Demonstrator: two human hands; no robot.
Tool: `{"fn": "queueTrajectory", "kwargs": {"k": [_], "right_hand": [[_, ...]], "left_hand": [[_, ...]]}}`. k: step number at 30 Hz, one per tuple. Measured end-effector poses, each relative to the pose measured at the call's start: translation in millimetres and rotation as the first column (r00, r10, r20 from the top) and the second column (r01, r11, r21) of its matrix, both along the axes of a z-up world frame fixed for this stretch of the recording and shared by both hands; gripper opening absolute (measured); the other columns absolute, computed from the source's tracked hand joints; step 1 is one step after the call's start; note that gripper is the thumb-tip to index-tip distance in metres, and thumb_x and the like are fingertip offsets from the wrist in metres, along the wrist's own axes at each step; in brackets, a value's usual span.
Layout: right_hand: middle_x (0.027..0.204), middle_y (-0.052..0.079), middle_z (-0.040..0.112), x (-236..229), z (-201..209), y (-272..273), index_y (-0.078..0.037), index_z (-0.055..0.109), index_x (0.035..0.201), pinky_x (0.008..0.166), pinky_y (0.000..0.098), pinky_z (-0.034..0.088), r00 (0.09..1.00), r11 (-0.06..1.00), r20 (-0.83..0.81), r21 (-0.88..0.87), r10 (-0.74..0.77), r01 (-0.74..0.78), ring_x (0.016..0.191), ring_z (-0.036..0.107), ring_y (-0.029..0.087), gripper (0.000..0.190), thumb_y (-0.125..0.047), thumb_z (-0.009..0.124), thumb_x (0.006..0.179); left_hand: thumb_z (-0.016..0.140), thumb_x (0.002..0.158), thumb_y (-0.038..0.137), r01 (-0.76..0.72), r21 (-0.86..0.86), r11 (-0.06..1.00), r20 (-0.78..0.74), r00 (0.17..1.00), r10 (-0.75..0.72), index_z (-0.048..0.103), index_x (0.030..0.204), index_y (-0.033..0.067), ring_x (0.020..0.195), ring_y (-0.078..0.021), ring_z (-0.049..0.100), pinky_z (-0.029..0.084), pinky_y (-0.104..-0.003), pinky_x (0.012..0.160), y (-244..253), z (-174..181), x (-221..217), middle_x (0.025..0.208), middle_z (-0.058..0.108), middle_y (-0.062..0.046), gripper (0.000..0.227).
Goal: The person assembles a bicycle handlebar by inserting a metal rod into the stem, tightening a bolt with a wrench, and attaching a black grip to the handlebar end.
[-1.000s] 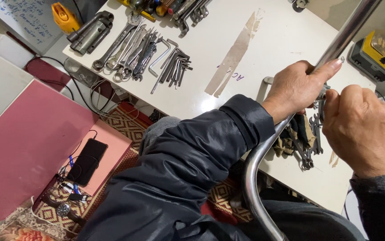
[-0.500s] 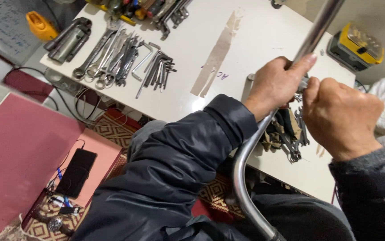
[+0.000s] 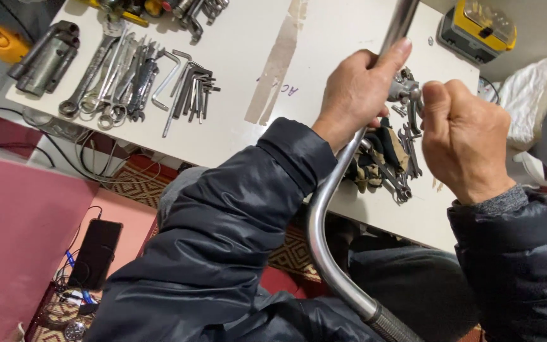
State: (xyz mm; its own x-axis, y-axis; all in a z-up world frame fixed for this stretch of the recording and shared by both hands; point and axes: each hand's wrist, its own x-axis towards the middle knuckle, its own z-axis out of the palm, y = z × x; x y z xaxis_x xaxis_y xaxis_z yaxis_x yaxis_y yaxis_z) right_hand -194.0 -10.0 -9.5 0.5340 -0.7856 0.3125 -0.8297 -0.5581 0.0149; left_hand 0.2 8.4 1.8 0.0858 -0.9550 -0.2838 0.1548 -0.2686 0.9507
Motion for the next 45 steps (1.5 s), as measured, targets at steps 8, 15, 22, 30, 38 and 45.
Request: {"fn": "queueTrajectory", "kwargs": {"k": [8, 15, 22, 30, 38, 45], "right_hand": [[0.117, 0.011, 0.074, -14.5, -34.0, 8.1, -0.019, 0.068, 0.116, 0.086, 0.0454, 0.055, 0.752, 0.636, -0.612, 0.485, -0.244, 0.601, 0.106, 0.069, 0.031, 0.034, -0.045, 0.064, 0.095], [0.113, 0.017, 0.070, -49.7, -90.7, 6.3, -0.015, 0.062, 0.114, 0.079, 0.0488, 0.054, 0.808, 0.656, -0.534, 0.521, -0.249, 0.546, 0.098, 0.067, 0.038, 0.028, -0.036, 0.061, 0.095], [0.120, 0.018, 0.069, -51.4, -62.0, 10.7, -0.007, 0.057, 0.122, 0.095, 0.0416, 0.056, 0.853, 0.346, -0.295, 0.819, -0.431, 0.458, 0.106, 0.068, 0.031, 0.028, -0.025, 0.057, 0.101], [0.076, 0.010, 0.054, -71.5, -35.7, 40.6, 0.000, 0.048, 0.117, 0.056, 0.0381, 0.047, 0.576, 0.542, 0.482, 0.836, -0.660, -0.079, 0.064, 0.056, 0.025, 0.017, -0.006, 0.055, 0.102], [0.064, 0.001, 0.035, -10.2, 29.1, 86.5, -0.002, 0.045, 0.131, 0.049, 0.0243, 0.040, 0.565, 0.992, 0.825, 0.084, -0.019, -0.090, 0.047, 0.043, 0.013, 0.025, -0.009, 0.055, 0.109], [0.066, 0.005, 0.045, 4.9, 21.1, 85.8, -0.006, 0.046, 0.130, 0.046, 0.0227, 0.035, 0.540, 0.994, 0.841, 0.094, -0.044, -0.064, 0.048, 0.045, 0.011, 0.025, -0.008, 0.056, 0.107]], "left_hand": [[0.044, 0.075, 0.058, -0.047, -0.008, 0.999, -0.062, 0.997, 0.046, 0.064, 0.103, 0.0060, 0.050, -0.0109, 0.058, 0.052, -0.022, 0.037, 2.6, 2.1, 2.4, 0.079, 0.062, -0.003, 0.062], [0.049, 0.079, 0.055, -0.042, -0.026, 0.999, -0.089, 0.995, 0.040, 0.063, 0.102, 0.0056, 0.048, -0.0094, 0.056, 0.052, -0.021, 0.036, 0.8, -0.5, -1.0, 0.079, 0.058, -0.003, 0.056], [0.045, 0.081, 0.058, -0.113, 0.029, 0.993, -0.138, 0.984, 0.116, 0.056, 0.086, 0.0066, 0.049, -0.0136, 0.058, 0.050, -0.025, 0.034, -2.8, 2.8, -1.9, 0.081, 0.059, -0.006, 0.053], [0.039, 0.088, 0.056, -0.152, 0.031, 0.988, -0.271, 0.950, 0.155, 0.057, 0.093, 0.0038, 0.046, -0.0135, 0.053, 0.044, -0.025, 0.034, -12.2, 8.4, -4.3, 0.080, 0.061, -0.010, 0.055], [0.039, 0.088, 0.055, -0.081, -0.027, 0.996, -0.303, 0.950, 0.069, 0.057, 0.093, 0.0019, 0.044, -0.0128, 0.052, 0.045, -0.024, 0.031, -9.3, 24.8, -12.2, 0.078, 0.061, -0.012, 0.056], [0.044, 0.094, 0.053, 0.005, 0.067, 0.998, -0.453, 0.891, 0.026, 0.057, 0.091, 0.0033, 0.044, -0.0135, 0.049, 0.040, -0.026, 0.032, -8.9, 8.5, -27.2, 0.074, 0.056, -0.010, 0.052]]}}
